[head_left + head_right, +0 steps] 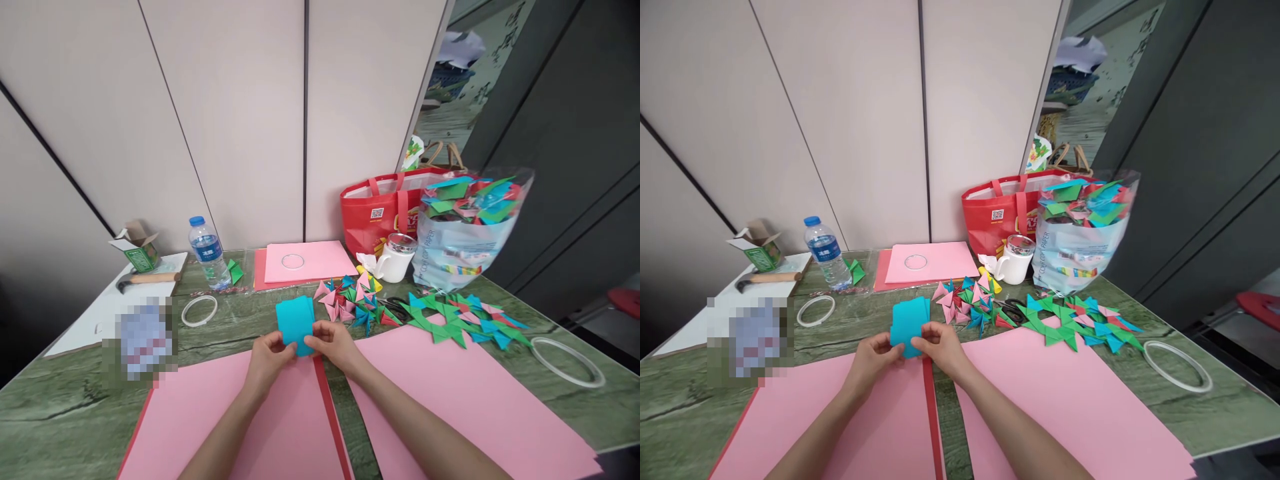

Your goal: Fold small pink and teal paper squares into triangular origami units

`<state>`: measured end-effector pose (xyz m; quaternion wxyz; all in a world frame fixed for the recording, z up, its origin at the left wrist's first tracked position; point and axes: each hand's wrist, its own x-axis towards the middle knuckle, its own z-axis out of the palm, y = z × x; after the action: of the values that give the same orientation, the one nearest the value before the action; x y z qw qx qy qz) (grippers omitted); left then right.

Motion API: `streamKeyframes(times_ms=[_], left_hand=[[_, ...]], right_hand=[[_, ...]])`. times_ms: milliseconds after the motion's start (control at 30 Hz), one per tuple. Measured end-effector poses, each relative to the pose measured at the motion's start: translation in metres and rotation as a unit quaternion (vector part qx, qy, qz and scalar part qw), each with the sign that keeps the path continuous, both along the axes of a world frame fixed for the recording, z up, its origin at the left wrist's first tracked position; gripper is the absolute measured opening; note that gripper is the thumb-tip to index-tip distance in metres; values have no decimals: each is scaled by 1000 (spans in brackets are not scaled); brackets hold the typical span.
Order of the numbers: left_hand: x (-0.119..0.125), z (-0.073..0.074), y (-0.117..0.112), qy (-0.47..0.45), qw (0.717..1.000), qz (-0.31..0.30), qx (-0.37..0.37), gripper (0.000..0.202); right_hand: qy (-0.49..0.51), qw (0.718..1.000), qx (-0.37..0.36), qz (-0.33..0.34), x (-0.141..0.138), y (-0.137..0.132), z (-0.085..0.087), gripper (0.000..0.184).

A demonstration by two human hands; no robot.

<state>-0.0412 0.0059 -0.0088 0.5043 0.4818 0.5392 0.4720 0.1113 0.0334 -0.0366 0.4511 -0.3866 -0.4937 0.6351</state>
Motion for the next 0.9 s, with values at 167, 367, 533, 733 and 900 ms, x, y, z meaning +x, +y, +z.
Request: streamKeyframes(times_ms=[167,367,533,733,900], left_hand=[[-1,-1,1,-35,999,14,-12,20],[-1,0,1,-41,999,25,8,24],[-1,2,0,-15,1000,-4,3,23],[-2,7,0,-80,997,-2,-13,37],[-4,13,-3,-70,991,-111,37,38]], right_hand=[[17,999,-16,-24,-3,-1,-1,38],[11,1000,14,-9,-5,-5,1,37],[20,1000,6,-17,-5,-3,-3,36],[-21,998,59,-27,1,3,1,32],[-26,998,49,-27,7,8,-2,33]])
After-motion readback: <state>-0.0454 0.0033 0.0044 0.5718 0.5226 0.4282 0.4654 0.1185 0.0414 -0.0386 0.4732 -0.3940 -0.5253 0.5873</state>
